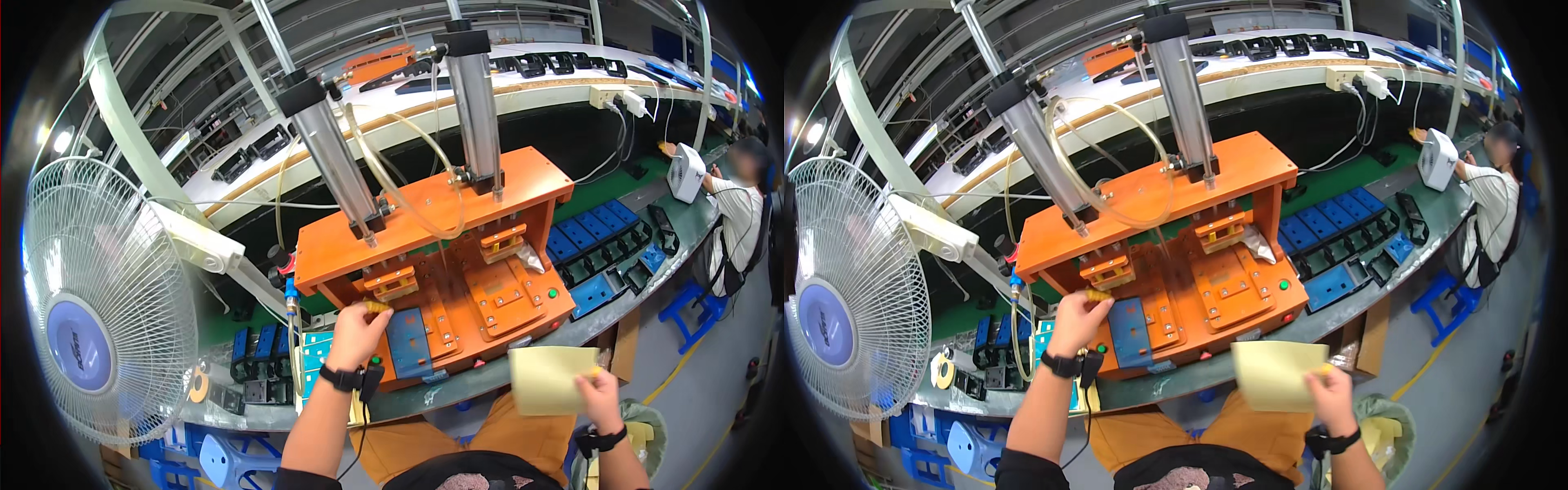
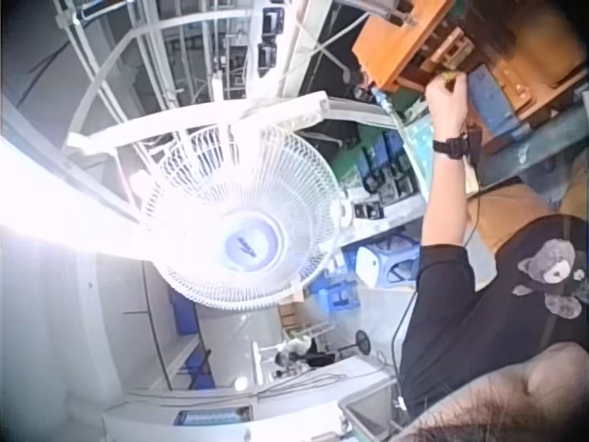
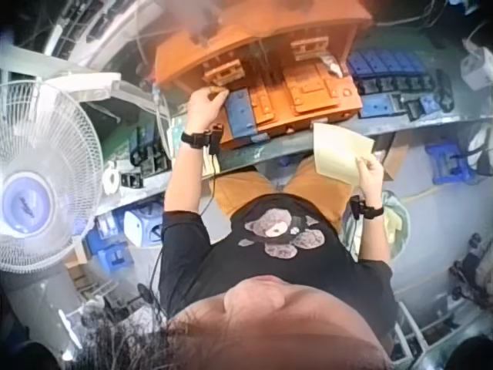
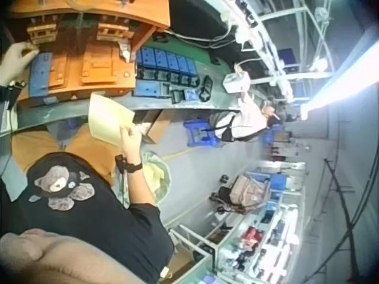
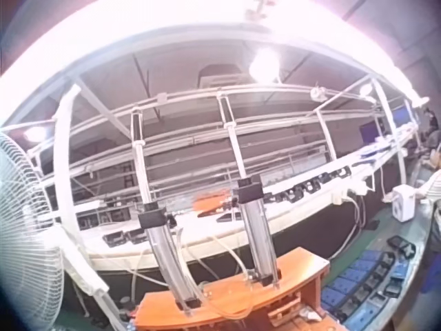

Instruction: Using a pneumatic press machine to join or stamp small plastic components on a factory assembly line.

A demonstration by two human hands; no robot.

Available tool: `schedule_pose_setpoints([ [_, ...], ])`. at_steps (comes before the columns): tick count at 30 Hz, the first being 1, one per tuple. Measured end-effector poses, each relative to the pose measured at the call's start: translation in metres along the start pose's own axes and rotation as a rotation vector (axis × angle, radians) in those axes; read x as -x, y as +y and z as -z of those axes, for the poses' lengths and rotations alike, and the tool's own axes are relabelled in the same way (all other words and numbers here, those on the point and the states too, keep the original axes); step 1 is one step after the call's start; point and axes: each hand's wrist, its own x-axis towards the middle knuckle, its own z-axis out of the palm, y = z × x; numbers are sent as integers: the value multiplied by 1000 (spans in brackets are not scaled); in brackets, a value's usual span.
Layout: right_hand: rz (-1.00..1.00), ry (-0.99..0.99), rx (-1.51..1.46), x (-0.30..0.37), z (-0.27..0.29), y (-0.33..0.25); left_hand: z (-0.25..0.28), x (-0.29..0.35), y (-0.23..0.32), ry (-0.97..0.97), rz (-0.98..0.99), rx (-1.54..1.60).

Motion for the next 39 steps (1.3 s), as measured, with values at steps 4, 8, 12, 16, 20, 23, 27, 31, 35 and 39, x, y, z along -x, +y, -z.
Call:
schedule_pose_setpoints([
  [4,-182,422,-285,36,120,106,-31,-69,-46,116,-341,-483],
  [8,-242,746,-588,133,237,246,-41,-106,-84,144,-395,-361],
  [12,-386,1203,-658,246,289,316,-44,-111,-84,210,-514,-609],
  [16,-593,1248,-585,229,278,321,-44,-114,-79,275,-616,-900],
  [20,-842,1318,-466,219,271,318,-38,-111,-75,337,-725,-1167],
  [23,-926,1318,-367,193,269,320,-32,-100,-58,275,-762,-1099],
  [27,-477,1004,-121,122,245,307,-46,-108,-30,303,-773,-1090],
  [31,-197,651,-47,28,133,186,-47,-110,-104,359,-882,-1254],
  [35,17,405,149,-27,29,116,-15,-60,-30,-125,-417,-173],
  [39,381,71,427,-49,-71,51,22,50,-39,-53,-519,-210],
])
